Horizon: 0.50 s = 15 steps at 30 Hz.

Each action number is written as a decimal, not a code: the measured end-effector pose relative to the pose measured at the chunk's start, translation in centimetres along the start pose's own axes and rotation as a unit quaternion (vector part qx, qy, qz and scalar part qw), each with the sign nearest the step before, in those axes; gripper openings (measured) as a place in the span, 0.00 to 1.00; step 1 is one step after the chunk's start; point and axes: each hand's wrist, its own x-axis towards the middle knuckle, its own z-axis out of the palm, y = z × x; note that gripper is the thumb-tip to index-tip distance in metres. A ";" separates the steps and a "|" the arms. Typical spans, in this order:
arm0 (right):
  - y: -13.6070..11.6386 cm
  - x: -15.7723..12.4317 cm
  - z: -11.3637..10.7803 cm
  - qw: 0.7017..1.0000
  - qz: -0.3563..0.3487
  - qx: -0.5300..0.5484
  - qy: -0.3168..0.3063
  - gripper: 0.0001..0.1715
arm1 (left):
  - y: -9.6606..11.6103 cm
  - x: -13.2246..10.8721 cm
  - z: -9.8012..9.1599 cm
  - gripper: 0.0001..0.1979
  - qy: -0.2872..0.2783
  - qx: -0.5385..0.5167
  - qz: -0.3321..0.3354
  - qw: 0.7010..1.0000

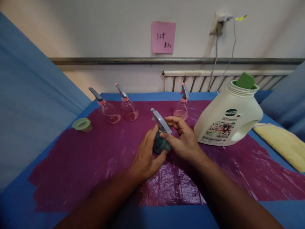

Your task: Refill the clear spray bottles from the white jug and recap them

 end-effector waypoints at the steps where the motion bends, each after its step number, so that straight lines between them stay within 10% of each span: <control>1: 0.1 -0.1 0.1 1.000 0.001 -0.001 0.006 0.27 | 0.0 0.0 0.0 0.52 0.000 -0.001 0.000 1.000; 15: -0.4 -0.7 1.4 0.997 -0.041 -0.037 0.059 0.34 | 0.5 0.8 -0.6 0.54 -0.004 -0.013 -0.005 1.000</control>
